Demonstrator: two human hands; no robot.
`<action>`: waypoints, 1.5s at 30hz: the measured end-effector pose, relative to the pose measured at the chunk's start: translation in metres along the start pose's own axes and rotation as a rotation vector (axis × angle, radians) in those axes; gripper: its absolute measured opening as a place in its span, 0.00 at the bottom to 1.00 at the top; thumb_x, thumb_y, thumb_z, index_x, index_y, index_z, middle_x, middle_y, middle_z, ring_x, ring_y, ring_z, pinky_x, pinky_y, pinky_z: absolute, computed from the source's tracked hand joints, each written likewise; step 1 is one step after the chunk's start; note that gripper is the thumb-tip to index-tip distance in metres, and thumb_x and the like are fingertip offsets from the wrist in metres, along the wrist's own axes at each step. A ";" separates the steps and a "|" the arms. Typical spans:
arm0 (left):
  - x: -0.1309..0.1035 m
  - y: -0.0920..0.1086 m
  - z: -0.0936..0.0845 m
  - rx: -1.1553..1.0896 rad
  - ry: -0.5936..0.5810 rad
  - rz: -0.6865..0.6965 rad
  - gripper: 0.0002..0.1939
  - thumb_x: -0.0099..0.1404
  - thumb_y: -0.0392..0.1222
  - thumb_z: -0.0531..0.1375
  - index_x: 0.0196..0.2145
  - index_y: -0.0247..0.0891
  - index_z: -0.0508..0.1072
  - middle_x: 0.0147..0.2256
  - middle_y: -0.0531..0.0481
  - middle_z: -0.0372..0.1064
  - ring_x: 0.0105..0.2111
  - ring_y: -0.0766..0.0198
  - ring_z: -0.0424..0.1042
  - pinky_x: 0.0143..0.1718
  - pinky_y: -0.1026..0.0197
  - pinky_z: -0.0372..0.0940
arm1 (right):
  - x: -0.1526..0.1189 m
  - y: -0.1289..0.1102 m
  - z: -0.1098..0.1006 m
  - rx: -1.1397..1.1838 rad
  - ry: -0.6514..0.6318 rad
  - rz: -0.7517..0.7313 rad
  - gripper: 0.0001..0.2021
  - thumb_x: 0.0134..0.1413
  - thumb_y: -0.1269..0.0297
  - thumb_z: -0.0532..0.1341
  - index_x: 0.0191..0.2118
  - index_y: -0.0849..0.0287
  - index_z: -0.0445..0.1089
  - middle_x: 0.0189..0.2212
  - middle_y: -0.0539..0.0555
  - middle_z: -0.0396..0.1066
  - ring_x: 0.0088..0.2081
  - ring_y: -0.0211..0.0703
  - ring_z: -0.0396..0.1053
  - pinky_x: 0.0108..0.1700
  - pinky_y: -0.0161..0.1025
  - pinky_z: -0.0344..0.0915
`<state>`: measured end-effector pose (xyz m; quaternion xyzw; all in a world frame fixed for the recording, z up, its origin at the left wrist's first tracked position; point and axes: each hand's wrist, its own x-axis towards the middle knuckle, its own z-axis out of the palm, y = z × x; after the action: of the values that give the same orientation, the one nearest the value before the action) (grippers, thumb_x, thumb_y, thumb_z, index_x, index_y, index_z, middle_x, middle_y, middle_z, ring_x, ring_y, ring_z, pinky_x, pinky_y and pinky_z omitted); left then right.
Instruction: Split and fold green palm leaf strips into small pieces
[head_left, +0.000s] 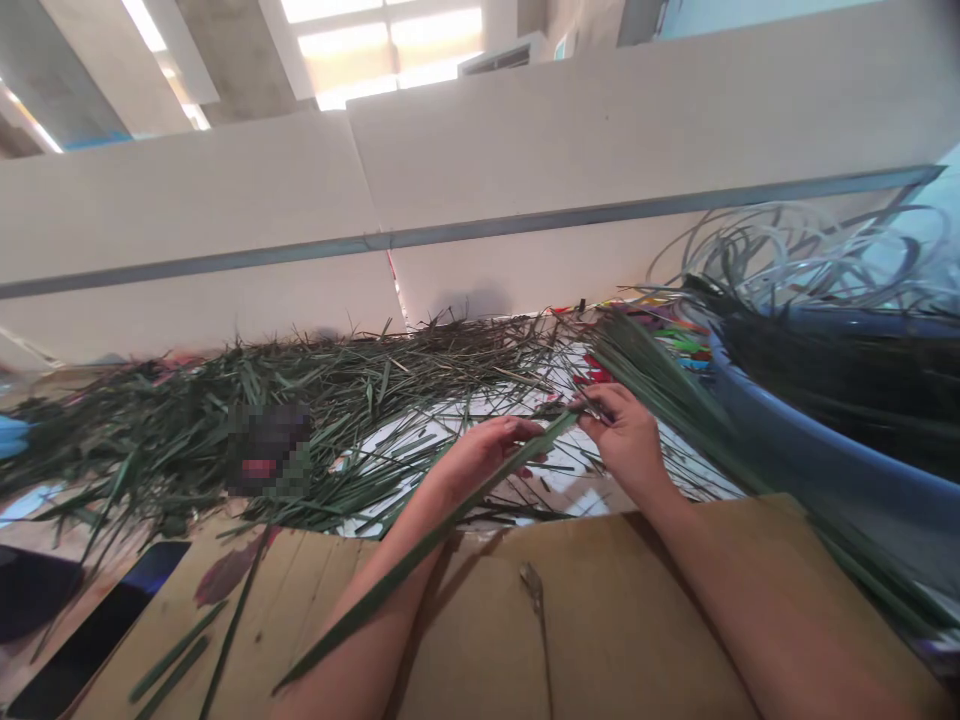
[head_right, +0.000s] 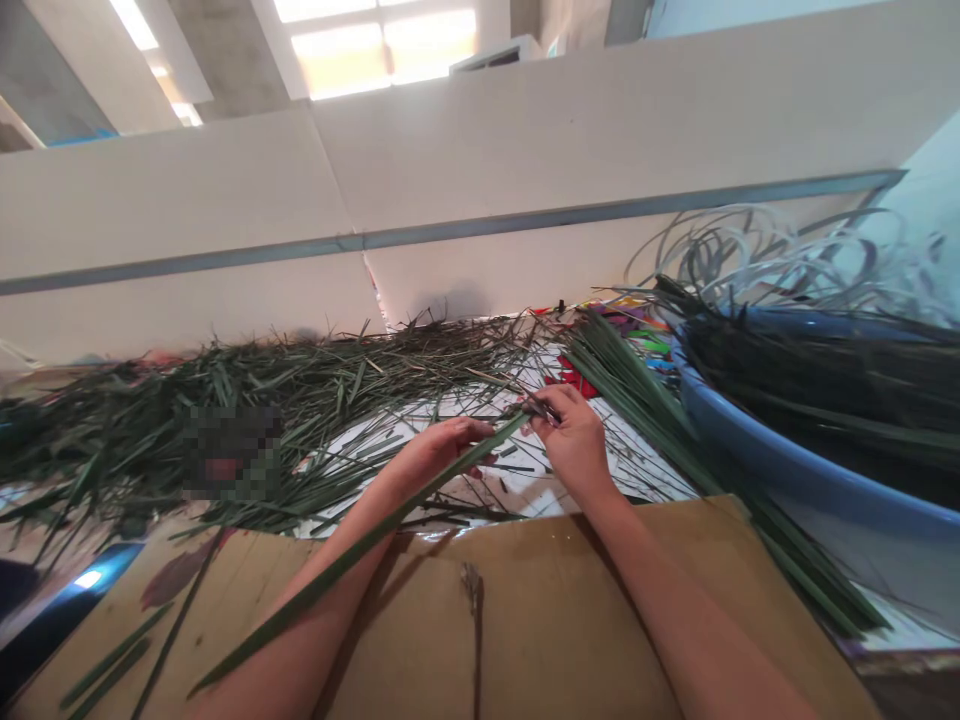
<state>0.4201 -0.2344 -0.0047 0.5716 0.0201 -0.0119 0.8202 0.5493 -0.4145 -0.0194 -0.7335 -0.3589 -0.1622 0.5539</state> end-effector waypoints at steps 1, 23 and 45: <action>0.000 0.000 0.002 0.020 -0.020 -0.037 0.23 0.58 0.53 0.65 0.46 0.35 0.77 0.41 0.40 0.76 0.35 0.58 0.75 0.33 0.60 0.67 | 0.001 0.000 0.000 0.016 0.022 -0.016 0.06 0.49 0.69 0.61 0.34 0.54 0.74 0.39 0.54 0.71 0.42 0.49 0.70 0.45 0.45 0.66; 0.007 -0.011 0.013 0.202 0.114 0.014 0.28 0.53 0.54 0.69 0.48 0.38 0.72 0.25 0.58 0.61 0.20 0.72 0.61 0.23 0.65 0.58 | -0.005 -0.009 0.022 0.642 -0.278 0.668 0.21 0.42 0.44 0.71 0.30 0.58 0.72 0.21 0.48 0.68 0.21 0.35 0.57 0.25 0.37 0.51; 0.004 -0.020 0.014 0.255 0.083 -0.079 0.18 0.56 0.55 0.67 0.33 0.36 0.73 0.28 0.53 0.66 0.27 0.69 0.62 0.29 0.66 0.55 | -0.001 0.004 0.022 0.784 -0.164 0.655 0.20 0.33 0.52 0.76 0.27 0.56 0.70 0.25 0.48 0.69 0.29 0.40 0.64 0.34 0.38 0.60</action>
<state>0.4231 -0.2544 -0.0190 0.6698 0.0746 -0.0230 0.7384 0.5478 -0.3953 -0.0299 -0.5549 -0.1867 0.2246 0.7790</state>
